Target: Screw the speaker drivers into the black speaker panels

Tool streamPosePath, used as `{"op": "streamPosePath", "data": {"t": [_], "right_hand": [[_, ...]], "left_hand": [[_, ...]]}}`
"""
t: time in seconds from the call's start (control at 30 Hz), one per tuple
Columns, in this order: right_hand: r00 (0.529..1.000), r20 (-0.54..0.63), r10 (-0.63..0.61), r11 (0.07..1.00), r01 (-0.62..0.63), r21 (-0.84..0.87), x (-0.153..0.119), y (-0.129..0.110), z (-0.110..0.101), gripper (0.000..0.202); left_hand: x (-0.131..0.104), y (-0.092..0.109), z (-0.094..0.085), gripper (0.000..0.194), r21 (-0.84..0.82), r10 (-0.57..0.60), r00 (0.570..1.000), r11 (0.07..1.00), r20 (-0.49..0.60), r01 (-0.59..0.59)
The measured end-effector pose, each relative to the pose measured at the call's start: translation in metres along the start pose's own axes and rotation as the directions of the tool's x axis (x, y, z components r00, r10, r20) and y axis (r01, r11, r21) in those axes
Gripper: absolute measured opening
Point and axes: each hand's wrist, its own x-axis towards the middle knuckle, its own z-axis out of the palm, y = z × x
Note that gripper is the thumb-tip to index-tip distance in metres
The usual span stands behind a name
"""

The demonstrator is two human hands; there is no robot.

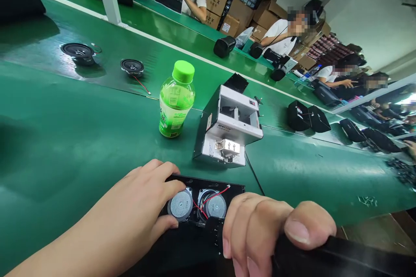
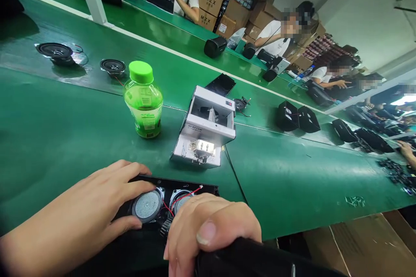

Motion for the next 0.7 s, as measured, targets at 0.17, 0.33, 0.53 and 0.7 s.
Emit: {"op": "streamPosePath", "data": {"t": [0.17, 0.33, 0.53, 0.7], "right_hand": [[0.956, 0.254, -0.150, 0.989, 0.143, 0.044, 0.004, 0.018, -0.018, 0.027], [0.923, 0.329, -0.199, 0.980, 0.194, 0.050, 0.012, 0.027, -0.022, 0.039], [0.997, 0.076, -0.018, 0.994, 0.027, -0.110, 0.040, 0.008, 0.023, 0.044], [0.997, 0.064, -0.044, 0.983, 0.055, -0.177, 0.053, 0.002, 0.046, 0.051]], "left_hand": [[-0.002, 0.000, 0.003, 0.046, 0.042, 0.040, 0.999, 0.998, -0.029, -0.039], [-0.004, 0.003, 0.000, 0.043, 0.074, 0.053, 0.999, 0.996, -0.007, -0.053], [-0.002, 0.009, -0.007, 0.042, 0.092, 0.039, 0.999, 0.995, 0.019, -0.040], [-0.002, 0.011, -0.006, 0.045, 0.087, 0.011, 0.998, 0.996, 0.061, -0.016]]}}
